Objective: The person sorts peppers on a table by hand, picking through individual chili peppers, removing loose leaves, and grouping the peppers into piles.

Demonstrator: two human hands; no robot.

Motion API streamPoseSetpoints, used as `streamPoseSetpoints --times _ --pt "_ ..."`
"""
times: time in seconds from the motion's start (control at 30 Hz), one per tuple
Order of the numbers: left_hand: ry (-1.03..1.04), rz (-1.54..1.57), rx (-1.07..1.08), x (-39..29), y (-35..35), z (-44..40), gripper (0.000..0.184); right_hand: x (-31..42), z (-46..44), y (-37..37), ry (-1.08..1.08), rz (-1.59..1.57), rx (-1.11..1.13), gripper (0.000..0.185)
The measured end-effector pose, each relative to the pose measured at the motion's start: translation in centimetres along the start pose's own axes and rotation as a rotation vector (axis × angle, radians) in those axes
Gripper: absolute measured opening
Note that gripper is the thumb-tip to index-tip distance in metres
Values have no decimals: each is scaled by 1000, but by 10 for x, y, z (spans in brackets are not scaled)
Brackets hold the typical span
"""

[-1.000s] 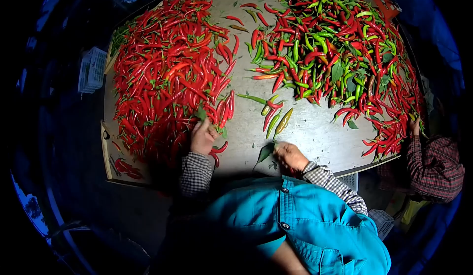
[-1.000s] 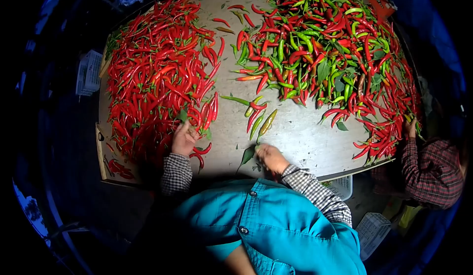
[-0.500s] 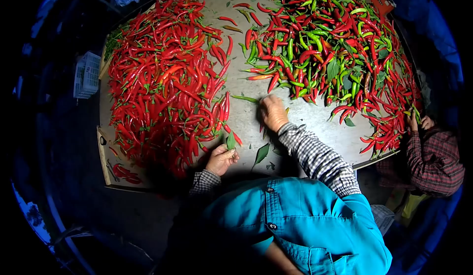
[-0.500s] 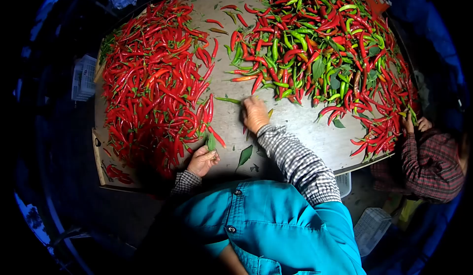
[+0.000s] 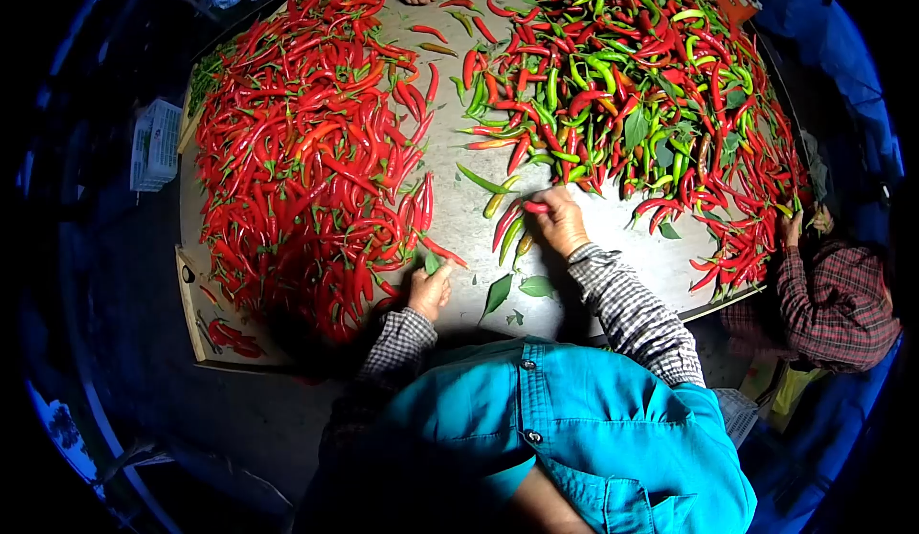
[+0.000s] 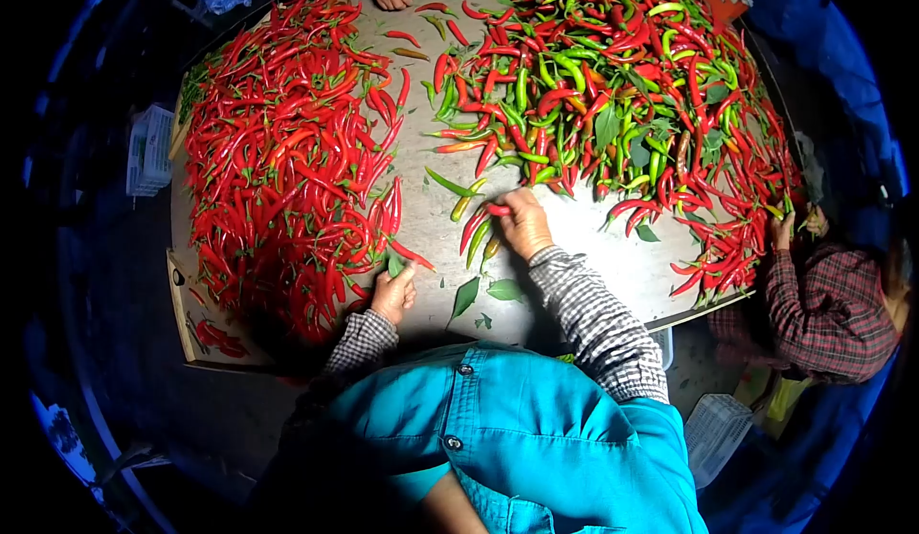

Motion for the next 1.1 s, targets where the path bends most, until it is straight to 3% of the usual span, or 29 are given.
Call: streamPoseSetpoints --times 0.07,0.13,0.27,0.4,0.53,0.6,0.7,0.83,1.0,1.1 --pt "-78 115 -6 9 -6 -7 33 9 0 27 -98 82 142 30" --pt "-86 168 -20 14 -12 -11 34 5 -1 52 -66 272 271 27" --pt "1 95 -120 12 -29 -7 30 -2 -11 58 3 463 305 19" --pt "8 109 -77 9 -21 -6 28 -7 -18 41 -82 382 238 11" --pt "-46 144 -38 18 -5 -9 27 -22 -15 30 27 257 261 19" --pt "-39 144 -48 20 4 -10 27 -11 -13 32 -28 258 270 20" --pt "-75 62 55 24 22 -10 27 -1 -11 51 -40 495 379 24" --pt "-66 17 116 20 38 -8 27 -4 -10 63 -17 579 458 18" --pt "-4 82 251 6 64 2 31 13 -9 42 -37 570 367 18" --pt "10 97 264 4 69 3 36 10 -2 36 192 413 514 21"
Point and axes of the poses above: each hand's wrist, its own z-axis away from the middle knuckle, its own y-axis out of the palm, x = y × z, the point moved 9 cm from there along -z, towards the middle knuckle, and after that the axes turned 1 degree about z, right-handed, at the moved point
